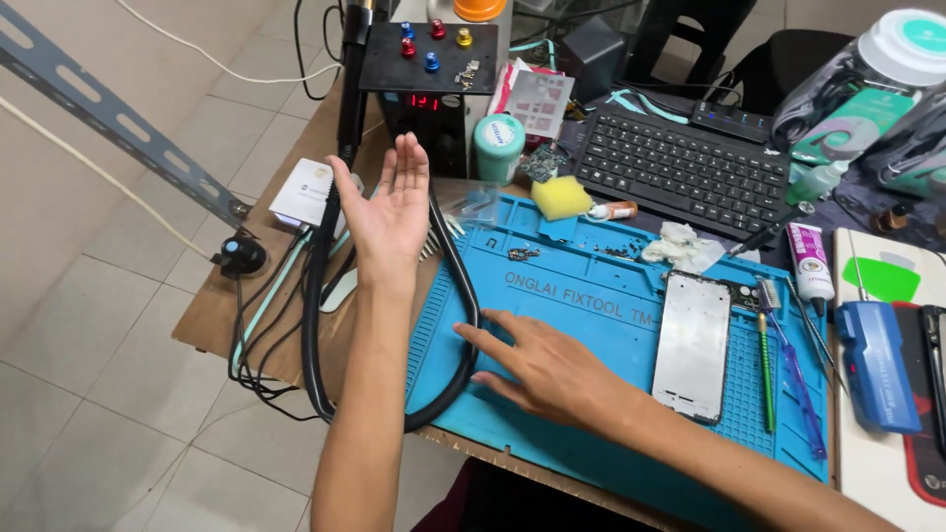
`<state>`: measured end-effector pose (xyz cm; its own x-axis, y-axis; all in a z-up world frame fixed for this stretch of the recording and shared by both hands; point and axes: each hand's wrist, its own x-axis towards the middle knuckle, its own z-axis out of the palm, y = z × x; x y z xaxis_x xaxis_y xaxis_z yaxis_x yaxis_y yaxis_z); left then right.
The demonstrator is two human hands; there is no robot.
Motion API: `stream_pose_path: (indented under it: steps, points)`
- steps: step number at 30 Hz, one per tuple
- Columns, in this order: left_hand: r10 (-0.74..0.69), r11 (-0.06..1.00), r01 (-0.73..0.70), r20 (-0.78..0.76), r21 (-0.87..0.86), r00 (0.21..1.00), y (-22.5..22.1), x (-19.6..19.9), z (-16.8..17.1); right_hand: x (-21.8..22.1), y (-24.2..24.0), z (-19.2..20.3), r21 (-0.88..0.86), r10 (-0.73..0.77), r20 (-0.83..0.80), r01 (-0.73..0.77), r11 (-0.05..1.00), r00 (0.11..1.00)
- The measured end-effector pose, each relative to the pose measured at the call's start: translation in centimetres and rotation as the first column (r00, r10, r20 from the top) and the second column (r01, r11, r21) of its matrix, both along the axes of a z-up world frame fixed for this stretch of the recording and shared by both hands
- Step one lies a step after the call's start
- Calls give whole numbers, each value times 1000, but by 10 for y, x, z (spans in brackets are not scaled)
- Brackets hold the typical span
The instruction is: Disassembling a mobile phone using a heat gun to loosen adhesive and an electric screwdriver to remove internal parts.
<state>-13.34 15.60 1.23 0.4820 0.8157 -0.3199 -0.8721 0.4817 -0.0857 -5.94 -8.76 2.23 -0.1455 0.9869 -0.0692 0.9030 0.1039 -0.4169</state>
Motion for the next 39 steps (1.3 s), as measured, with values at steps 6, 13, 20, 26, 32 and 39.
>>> stream_pose_path:
  steps: [6,13,20,26,32,39]
  points:
    - [52,998,-49,58,-50,997,20,-1,-6,7,13,11,-64,63,75,-58,996,995]
    - [79,994,-78,8,-75,997,37,2,-5,17,13,-30,16,117,93,-119,993,989]
    - [83,991,-81,12,-106,996,51,4,-7,18,15,-29,-88,93,68,-87,992,993]
    - [73,990,-68,32,-122,997,55,0,-9,16,16,-21,-135,63,31,-59,989,998]
    - [118,993,-118,86,0,989,53,2,-1,15,16,-22,-141,40,17,-38,989,999]
    - [133,978,-153,140,145,981,31,-9,23,17,10,-24,-25,68,4,-68,997,998]
